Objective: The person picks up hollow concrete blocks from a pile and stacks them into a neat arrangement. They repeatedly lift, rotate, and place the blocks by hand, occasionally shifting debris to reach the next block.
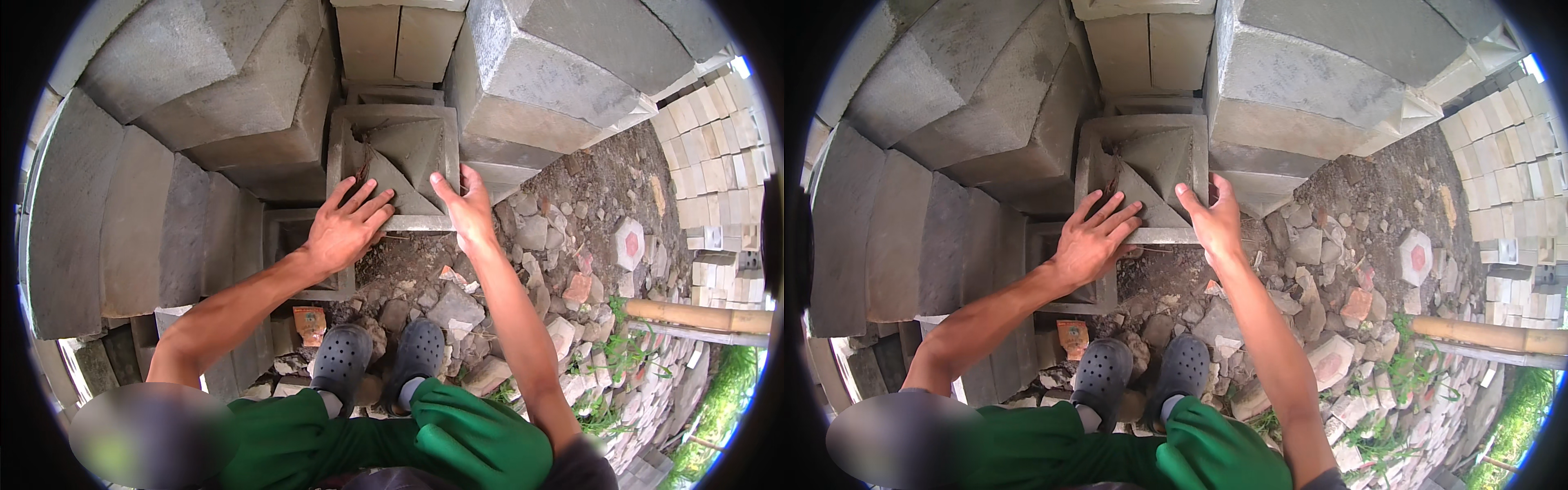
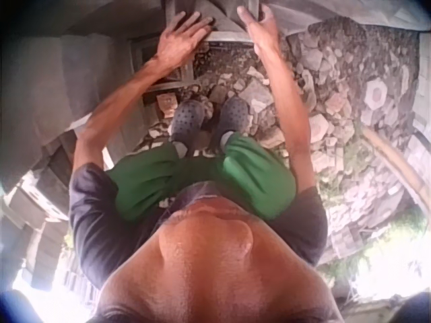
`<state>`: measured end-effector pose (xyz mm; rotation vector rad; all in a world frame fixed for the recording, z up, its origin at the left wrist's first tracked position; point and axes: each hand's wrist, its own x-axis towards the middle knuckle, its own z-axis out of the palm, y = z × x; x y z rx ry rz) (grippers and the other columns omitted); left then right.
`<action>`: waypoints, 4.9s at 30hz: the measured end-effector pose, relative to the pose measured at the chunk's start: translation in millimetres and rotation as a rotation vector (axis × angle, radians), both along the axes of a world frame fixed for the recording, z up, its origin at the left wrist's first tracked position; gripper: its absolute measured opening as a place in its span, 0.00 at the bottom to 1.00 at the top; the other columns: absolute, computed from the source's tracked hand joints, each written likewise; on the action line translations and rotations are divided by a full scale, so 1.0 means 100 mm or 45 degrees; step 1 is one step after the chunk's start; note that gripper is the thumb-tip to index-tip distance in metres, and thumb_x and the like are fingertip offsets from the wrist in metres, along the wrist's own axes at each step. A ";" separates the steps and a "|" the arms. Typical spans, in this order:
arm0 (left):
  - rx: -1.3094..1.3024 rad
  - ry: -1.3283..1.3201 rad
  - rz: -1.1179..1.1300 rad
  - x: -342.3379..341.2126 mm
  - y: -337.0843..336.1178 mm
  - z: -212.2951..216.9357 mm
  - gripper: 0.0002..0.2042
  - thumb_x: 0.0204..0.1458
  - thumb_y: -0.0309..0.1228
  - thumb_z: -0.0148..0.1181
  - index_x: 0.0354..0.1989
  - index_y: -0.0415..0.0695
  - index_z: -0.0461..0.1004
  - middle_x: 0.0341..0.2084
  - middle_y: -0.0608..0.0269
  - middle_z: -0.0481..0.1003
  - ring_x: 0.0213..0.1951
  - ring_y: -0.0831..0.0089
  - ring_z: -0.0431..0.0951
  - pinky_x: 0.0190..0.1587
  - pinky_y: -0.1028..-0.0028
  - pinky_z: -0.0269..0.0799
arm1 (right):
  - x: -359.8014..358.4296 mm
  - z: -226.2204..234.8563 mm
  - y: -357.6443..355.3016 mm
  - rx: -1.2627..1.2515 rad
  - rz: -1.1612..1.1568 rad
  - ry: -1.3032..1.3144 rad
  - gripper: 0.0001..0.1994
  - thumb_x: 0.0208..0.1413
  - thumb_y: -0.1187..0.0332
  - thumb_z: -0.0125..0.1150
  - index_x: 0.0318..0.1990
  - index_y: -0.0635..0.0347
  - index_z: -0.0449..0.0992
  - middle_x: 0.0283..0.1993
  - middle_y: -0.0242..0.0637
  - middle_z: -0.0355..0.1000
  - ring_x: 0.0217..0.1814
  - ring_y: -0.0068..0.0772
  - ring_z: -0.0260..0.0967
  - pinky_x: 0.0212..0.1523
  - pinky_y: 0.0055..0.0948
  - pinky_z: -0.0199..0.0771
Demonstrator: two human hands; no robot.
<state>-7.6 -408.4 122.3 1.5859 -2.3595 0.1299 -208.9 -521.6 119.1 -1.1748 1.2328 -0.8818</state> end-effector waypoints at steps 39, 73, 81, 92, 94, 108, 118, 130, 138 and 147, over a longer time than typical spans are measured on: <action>0.069 0.051 0.252 0.17 -0.60 0.23 0.33 0.44 0.13 0.52 0.64 0.43 0.67 0.60 0.54 0.70 0.61 0.54 0.71 0.61 0.62 0.72 | -0.02 -0.14 -0.44 -0.843 0.410 1.175 0.28 0.58 0.46 0.60 0.25 0.69 0.77 0.18 0.57 0.71 0.23 0.60 0.74 0.25 0.48 0.72; 0.883 0.303 0.204 -0.35 -0.20 1.00 0.24 0.66 0.43 0.42 0.30 0.37 0.79 0.27 0.38 0.78 0.36 0.43 0.81 0.42 0.49 0.75 | 0.18 0.59 0.29 0.037 1.196 1.069 0.19 0.67 0.55 0.51 0.41 0.64 0.79 0.37 0.48 0.80 0.40 0.41 0.78 0.48 0.36 0.76; -0.352 1.460 0.162 -0.96 -1.08 2.84 0.22 0.58 0.43 0.58 0.50 0.36 0.68 0.43 0.52 0.72 0.45 0.62 0.75 0.46 0.63 0.72 | -0.79 2.66 -0.41 -0.788 -0.316 0.132 0.13 0.64 0.58 0.57 0.41 0.61 0.74 0.33 0.28 0.73 0.33 0.20 0.67 0.32 0.27 0.66; 0.656 2.248 0.242 -0.75 -2.10 3.70 0.54 0.49 0.59 0.59 0.72 0.32 0.39 0.72 0.41 0.45 0.73 0.54 0.45 0.72 0.52 0.38 | -0.76 3.70 -1.66 -0.475 -0.633 0.132 0.58 0.47 0.25 0.55 0.63 0.82 0.60 0.71 0.66 0.52 0.77 0.54 0.45 0.73 0.50 0.45; 0.707 2.227 0.282 -0.78 -2.08 3.76 0.53 0.50 0.57 0.58 0.73 0.34 0.37 0.74 0.44 0.41 0.75 0.54 0.41 0.73 0.52 0.35 | -0.95 3.78 -1.75 -0.429 -0.493 0.119 0.58 0.46 0.24 0.55 0.62 0.83 0.62 0.69 0.67 0.54 0.75 0.54 0.48 0.72 0.50 0.47; 0.313 2.113 0.433 -0.91 -2.02 3.82 0.50 0.44 0.44 0.60 0.76 0.46 0.39 0.74 0.46 0.43 0.73 0.51 0.45 0.70 0.47 0.39 | -0.79 3.77 -1.70 -0.710 -0.444 -0.289 0.21 0.52 0.62 0.63 0.45 0.74 0.78 0.47 0.41 0.75 0.53 0.31 0.66 0.62 0.29 0.57; -0.156 2.093 0.152 -1.11 -1.15 3.55 0.44 0.47 0.32 0.55 0.75 0.40 0.44 0.68 0.48 0.58 0.66 0.62 0.60 0.68 0.68 0.51 | -0.85 3.64 -0.91 -1.000 -0.304 -0.566 0.26 0.56 0.67 0.56 0.58 0.82 0.69 0.54 0.49 0.73 0.57 0.35 0.68 0.62 0.32 0.62; -0.226 2.502 0.399 -0.94 0.85 2.68 0.45 0.35 0.22 0.50 0.72 0.31 0.50 0.68 0.51 0.59 0.69 0.66 0.58 0.70 0.71 0.47 | -0.57 2.67 0.94 -0.914 -0.079 -0.309 0.30 0.52 0.70 0.50 0.62 0.80 0.65 0.57 0.55 0.72 0.57 0.37 0.71 0.58 0.31 0.68; -0.104 2.391 0.622 -0.58 1.12 1.99 0.44 0.35 0.23 0.50 0.71 0.31 0.51 0.70 0.51 0.56 0.70 0.66 0.56 0.70 0.72 0.47 | -0.22 1.77 1.17 -0.719 -0.049 -0.231 0.27 0.54 0.70 0.54 0.63 0.72 0.68 0.49 0.44 0.76 0.43 0.26 0.70 0.47 0.26 0.70; 0.047 2.245 0.742 -0.63 0.87 1.46 0.45 0.38 0.21 0.54 0.73 0.39 0.50 0.64 0.54 0.66 0.60 0.70 0.68 0.63 0.74 0.59 | -0.27 1.05 0.85 -0.566 -0.095 -0.314 0.27 0.52 0.74 0.49 0.61 0.78 0.68 0.58 0.50 0.71 0.59 0.37 0.69 0.62 0.32 0.64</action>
